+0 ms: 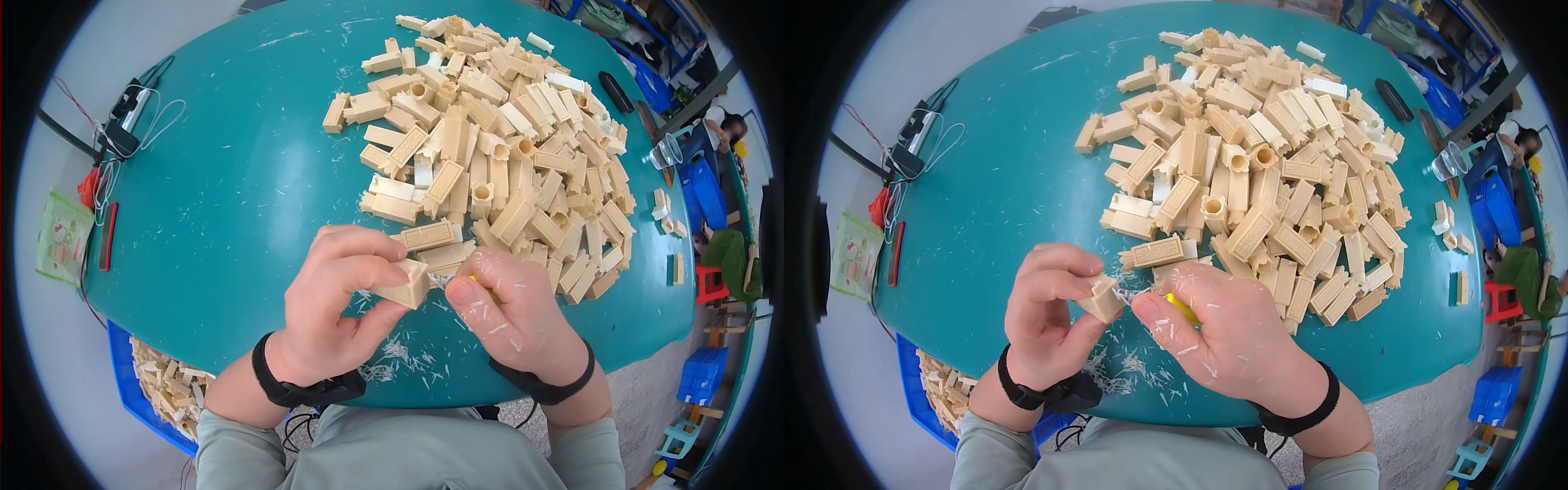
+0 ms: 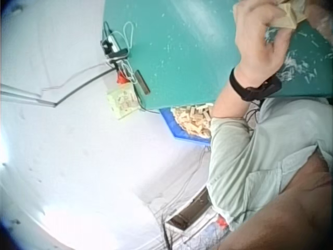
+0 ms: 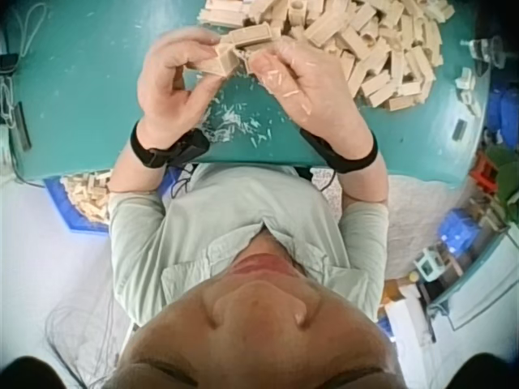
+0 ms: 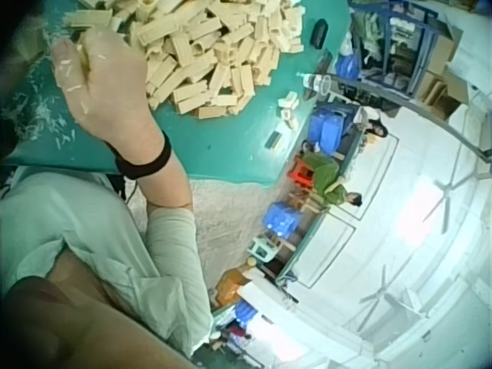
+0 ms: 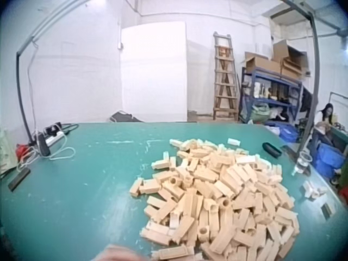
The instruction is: The person carves small rectangular wooden blocks using a yellow-handled knife, removing shavings and shaping the pieces. They repeatedly pick up blocks from a large pile on a green table, carve them, and place the finished pieces into a blue bin. Two other people are visible in the background, also working with similar wooden blocks.
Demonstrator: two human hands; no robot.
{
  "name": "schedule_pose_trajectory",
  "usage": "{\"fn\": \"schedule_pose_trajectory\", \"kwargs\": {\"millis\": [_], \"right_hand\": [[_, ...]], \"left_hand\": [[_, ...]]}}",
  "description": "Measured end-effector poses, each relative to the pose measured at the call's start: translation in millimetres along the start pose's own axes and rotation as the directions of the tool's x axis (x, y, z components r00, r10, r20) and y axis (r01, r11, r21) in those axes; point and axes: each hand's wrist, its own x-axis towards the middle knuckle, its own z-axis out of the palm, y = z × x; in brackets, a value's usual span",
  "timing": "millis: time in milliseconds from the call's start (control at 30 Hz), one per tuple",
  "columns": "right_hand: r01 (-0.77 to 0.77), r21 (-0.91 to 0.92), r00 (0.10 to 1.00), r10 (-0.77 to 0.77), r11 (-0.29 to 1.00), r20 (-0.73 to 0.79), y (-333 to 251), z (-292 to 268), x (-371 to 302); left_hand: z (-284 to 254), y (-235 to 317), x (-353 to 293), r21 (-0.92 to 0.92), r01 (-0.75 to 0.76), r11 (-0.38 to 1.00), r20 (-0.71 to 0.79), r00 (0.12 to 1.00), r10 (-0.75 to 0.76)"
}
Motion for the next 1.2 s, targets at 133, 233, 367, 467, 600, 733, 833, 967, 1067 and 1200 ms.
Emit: {"fn": "schedule_pose_trajectory", "kwargs": {"millis": [133,233,367,467,600,733,833,967,1067,1200], "right_hand": [[0.012,-0.049,1.0,-0.012,0.999,0.0,3,2,-1],[0.039,-0.083,0.999,-0.041,0.996,-0.013,3,3,0],[0.026,-0.127,0.998,-0.034,0.992,-0.059,4,3,0],[-0.076,-0.339,0.993,0.04,0.938,-0.111,10,-2,4],[-0.117,-0.181,0.993,0.111,0.977,-0.042,7,-9,8],[-0.111,0.014,0.994,0.111,0.994,-0.009,3,-9,8],[-0.115,0.055,0.993,0.115,0.992,0.002,1,-6,7],[-0.126,0.087,0.992,0.122,0.988,0.042,4,1,5],[-0.086,0.11,0.996,0.089,0.99,-0.015,7,6,4],[-0.094,0.178,0.994,0.103,0.98,-0.043,6,4,3]], "left_hand": [[1,1,2,0.072,-0.052,0.996,0.001,0.999,0.052],[1,1,2,0.112,-0.103,0.988,0.008,0.995,0.103],[1,-3,2,0.141,-0.169,0.975,0.025,0.986,0.168],[0,2,1,0.033,-0.221,0.975,0.028,0.975,0.221],[-5,4,5,0.025,-0.129,0.991,0.06,0.99,0.128],[-7,4,2,-0.05,0.083,0.995,0.042,0.996,-0.081],[-6,3,0,-0.227,0.207,0.952,0.009,0.978,-0.21],[2,0,1,-0.683,0.335,0.649,0.007,0.892,-0.453],[3,1,2,-0.829,0.432,0.354,0.156,0.788,-0.596],[0,-1,-2,-0.742,0.574,0.346,0.374,0.783,-0.498]]}}
